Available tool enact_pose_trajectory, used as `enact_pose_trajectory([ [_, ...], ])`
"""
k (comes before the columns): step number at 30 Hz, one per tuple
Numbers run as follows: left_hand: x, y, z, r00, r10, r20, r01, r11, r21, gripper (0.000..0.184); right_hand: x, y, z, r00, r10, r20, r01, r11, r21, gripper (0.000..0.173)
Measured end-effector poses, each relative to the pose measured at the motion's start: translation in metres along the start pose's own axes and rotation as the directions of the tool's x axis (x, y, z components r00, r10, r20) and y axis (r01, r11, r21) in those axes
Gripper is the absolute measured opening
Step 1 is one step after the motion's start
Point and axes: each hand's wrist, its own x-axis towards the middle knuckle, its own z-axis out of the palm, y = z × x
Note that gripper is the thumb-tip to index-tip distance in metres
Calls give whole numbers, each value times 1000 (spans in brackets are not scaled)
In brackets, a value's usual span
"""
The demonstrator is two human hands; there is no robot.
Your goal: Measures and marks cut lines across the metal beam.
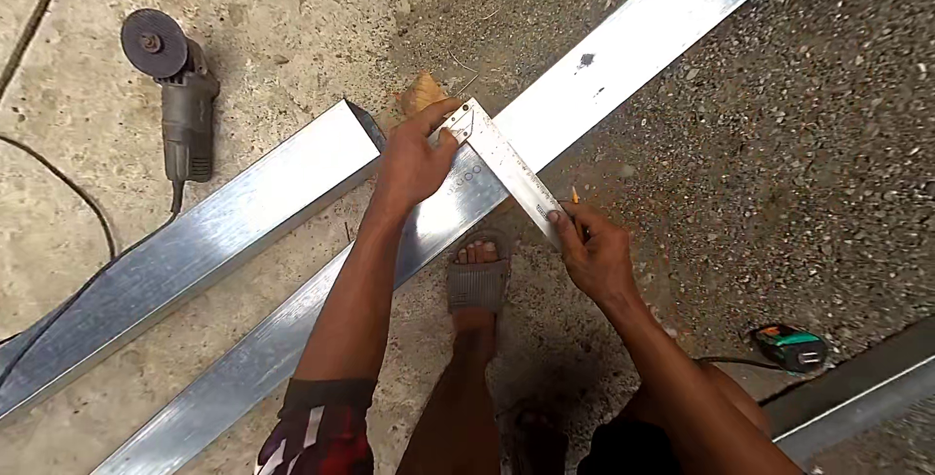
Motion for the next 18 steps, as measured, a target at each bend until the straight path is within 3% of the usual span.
enact_pose_trajectory([
  [5,-1,0,23,992,87,-90,-56,952,302,42,4,-2,6,989,120,80,-123,992,31,25],
  [7,-11,3,28,993,96,-63,-61,905,422,46,5,-1,5,980,154,129,-158,987,19,25],
  [10,-25,1,36,995,96,-4,-75,805,588,80,6,1,0,974,169,153,-168,986,-21,27],
  [16,-44,2,40,994,58,97,-109,725,680,125,7,3,-5,973,173,149,-164,984,-74,33],
  [18,-44,5,41,992,33,120,-108,701,704,132,6,4,-5,976,159,147,-146,985,-94,35],
])
